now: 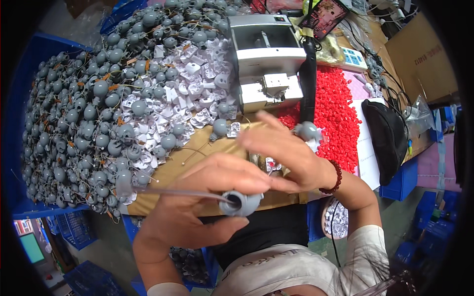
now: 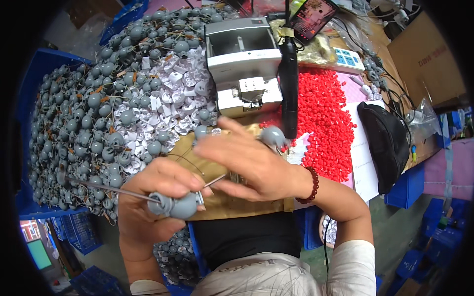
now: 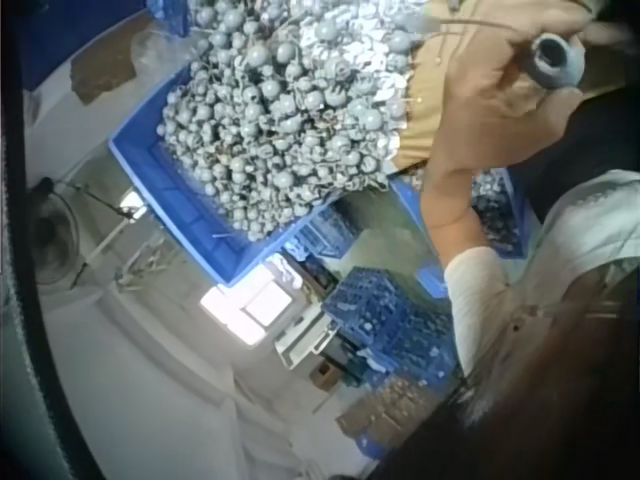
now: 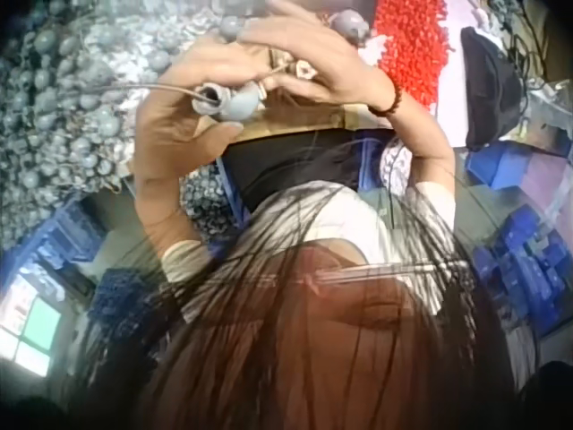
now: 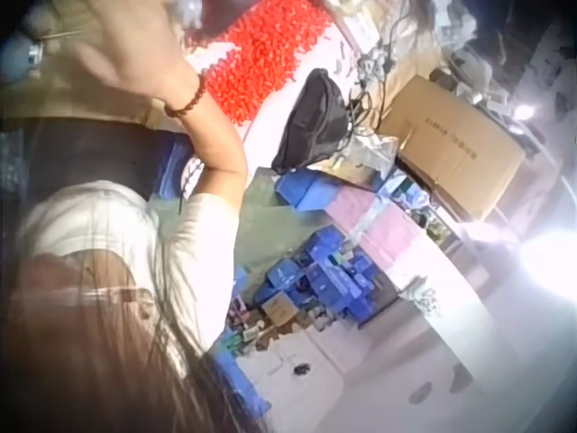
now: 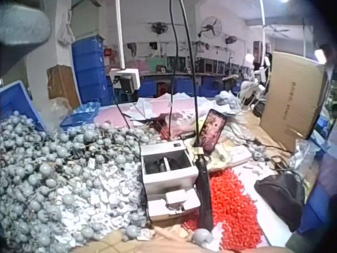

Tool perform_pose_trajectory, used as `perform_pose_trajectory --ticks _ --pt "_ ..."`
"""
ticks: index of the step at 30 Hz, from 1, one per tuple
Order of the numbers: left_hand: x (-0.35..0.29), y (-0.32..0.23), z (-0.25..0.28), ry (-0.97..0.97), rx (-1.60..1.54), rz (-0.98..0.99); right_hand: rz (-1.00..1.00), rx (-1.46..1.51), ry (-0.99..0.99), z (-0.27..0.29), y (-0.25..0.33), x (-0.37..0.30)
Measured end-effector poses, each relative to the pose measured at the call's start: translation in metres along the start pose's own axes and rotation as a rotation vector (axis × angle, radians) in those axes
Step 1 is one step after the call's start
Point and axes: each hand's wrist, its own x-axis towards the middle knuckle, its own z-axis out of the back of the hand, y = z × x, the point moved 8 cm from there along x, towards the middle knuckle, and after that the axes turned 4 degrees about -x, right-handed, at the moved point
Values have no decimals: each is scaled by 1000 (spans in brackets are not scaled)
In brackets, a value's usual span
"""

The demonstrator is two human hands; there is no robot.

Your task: Assembling small grey toy parts using an electric screwdriver at a factory workbench.

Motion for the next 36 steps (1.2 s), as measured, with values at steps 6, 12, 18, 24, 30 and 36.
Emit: perform_pose_trajectory --ticks 6,12,18,24,30,36 --pt "-18 42 7 5 -240 20 -428 364 237 3 -23 -35" --pt "-60 124 -8 119 -415 276 -936 812 215 1 -51 -100" --pt "-74 157 -39 238 -400 319 -881 610 233 -17 -59 -116" --pt "-63 156 -57 156 175 241 -264 -181 212 -21 -39 -91" --pt "-53 143 -66 135 398 94 -169 -444 305 -33 -35 -93" --pt "-50 144 -70 164 459 73 -138 -567 392 -41 -31 -91"
